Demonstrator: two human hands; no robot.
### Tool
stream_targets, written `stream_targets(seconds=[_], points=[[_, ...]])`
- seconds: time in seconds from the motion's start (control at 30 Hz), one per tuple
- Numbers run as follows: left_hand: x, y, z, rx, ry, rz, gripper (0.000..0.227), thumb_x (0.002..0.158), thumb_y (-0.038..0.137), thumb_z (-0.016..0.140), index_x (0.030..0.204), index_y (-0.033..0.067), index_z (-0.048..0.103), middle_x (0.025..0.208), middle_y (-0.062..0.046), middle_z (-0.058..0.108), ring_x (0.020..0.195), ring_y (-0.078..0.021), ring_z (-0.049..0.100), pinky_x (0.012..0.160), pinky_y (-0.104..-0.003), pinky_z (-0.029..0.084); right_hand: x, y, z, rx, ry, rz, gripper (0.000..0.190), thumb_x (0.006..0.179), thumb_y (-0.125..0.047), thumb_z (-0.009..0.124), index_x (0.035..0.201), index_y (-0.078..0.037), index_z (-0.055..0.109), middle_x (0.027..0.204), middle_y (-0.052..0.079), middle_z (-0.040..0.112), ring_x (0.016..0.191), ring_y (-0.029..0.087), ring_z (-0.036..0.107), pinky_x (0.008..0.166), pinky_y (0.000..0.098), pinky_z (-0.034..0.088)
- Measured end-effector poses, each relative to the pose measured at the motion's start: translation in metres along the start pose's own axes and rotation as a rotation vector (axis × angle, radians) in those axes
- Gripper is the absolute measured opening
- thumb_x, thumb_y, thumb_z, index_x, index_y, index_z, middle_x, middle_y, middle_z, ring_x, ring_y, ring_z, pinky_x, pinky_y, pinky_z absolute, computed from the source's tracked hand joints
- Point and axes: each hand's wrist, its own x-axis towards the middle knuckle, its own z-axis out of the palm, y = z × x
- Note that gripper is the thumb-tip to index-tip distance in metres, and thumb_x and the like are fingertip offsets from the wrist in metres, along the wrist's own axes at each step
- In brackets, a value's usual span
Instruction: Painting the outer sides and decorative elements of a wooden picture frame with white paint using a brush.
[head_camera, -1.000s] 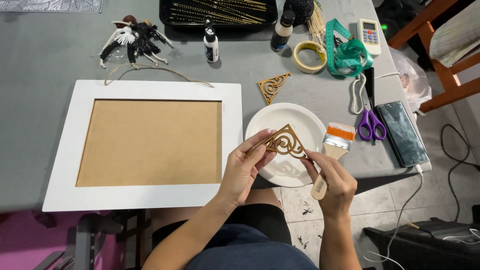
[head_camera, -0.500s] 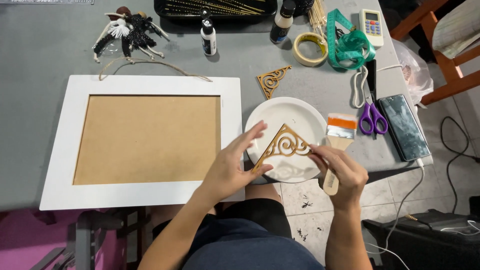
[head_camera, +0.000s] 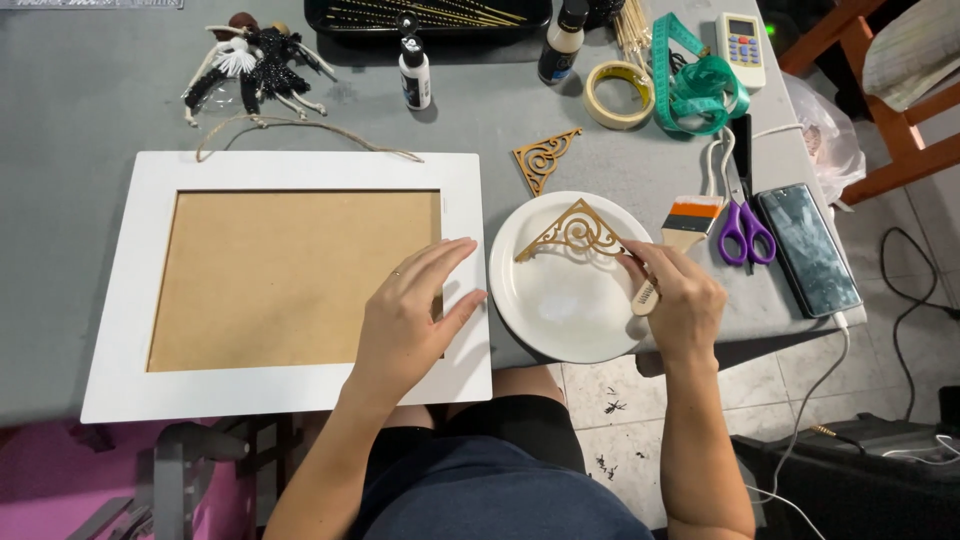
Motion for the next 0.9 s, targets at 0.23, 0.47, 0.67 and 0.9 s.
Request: stream_targets(seconds=[0.23,0.47,0.67,0.9], points=[[-0.003,-0.012,-0.003,0.023,-0.013,-0.063,0.031,0.090,0.023,0.079,0.120,0.0177,0.072,0.112,0.001,0.074,0.114,-0.0226,0.070,0.099,-0.040,0.055,0.004,0.003,0.007,-0.029,-0.044,0.002,0.006,0.099,-0.019,0.081,0.104,-0.019,0.080,0.091,-0.003,0.077,0.083,0.019,0.074,0.076,0.0279,0.058],[0.002,-0.013,-0.005,0.029,-0.013,-0.034,0.013,0.090,0.019,0.080,0.093,0.0170,0.068,0.092,0.004,0.069,0.095,-0.0194,0.072,0.086,-0.034,0.057,-0.002,0.010,0.015,-0.131,-0.075,-0.004,0.007,0.099,-0.027,0.081,0.105,-0.024,0.079,0.090,-0.007,0.076,0.081,0.015,0.073,0.075,0.0249,0.057],[0.013,-0.021,-0.017,0.077,0.028,0.059,0.026,0.086,0.030,0.084,0.088,0.0149,0.063,0.101,0.000,0.069,0.101,-0.0238,0.070,0.089,-0.036,0.056,0.004,0.005,0.002,-0.077,0.004,-0.068,0.010,0.103,-0.019,0.076,0.113,-0.016,0.077,0.099,0.001,0.076,0.087,0.022,0.073,0.078,0.0309,0.058],[0.120,-0.100,-0.023,0.185,-0.111,-0.241,0.093,0.100,0.053,0.067,0.158,-0.0009,0.019,0.166,-0.022,0.027,0.154,-0.0364,0.022,0.122,-0.049,0.024,0.024,-0.020,-0.035,0.348,0.016,-0.310,0.020,0.107,0.012,0.057,0.126,0.014,0.062,0.119,0.029,0.070,0.109,0.037,0.072,0.099,0.0418,0.060]])
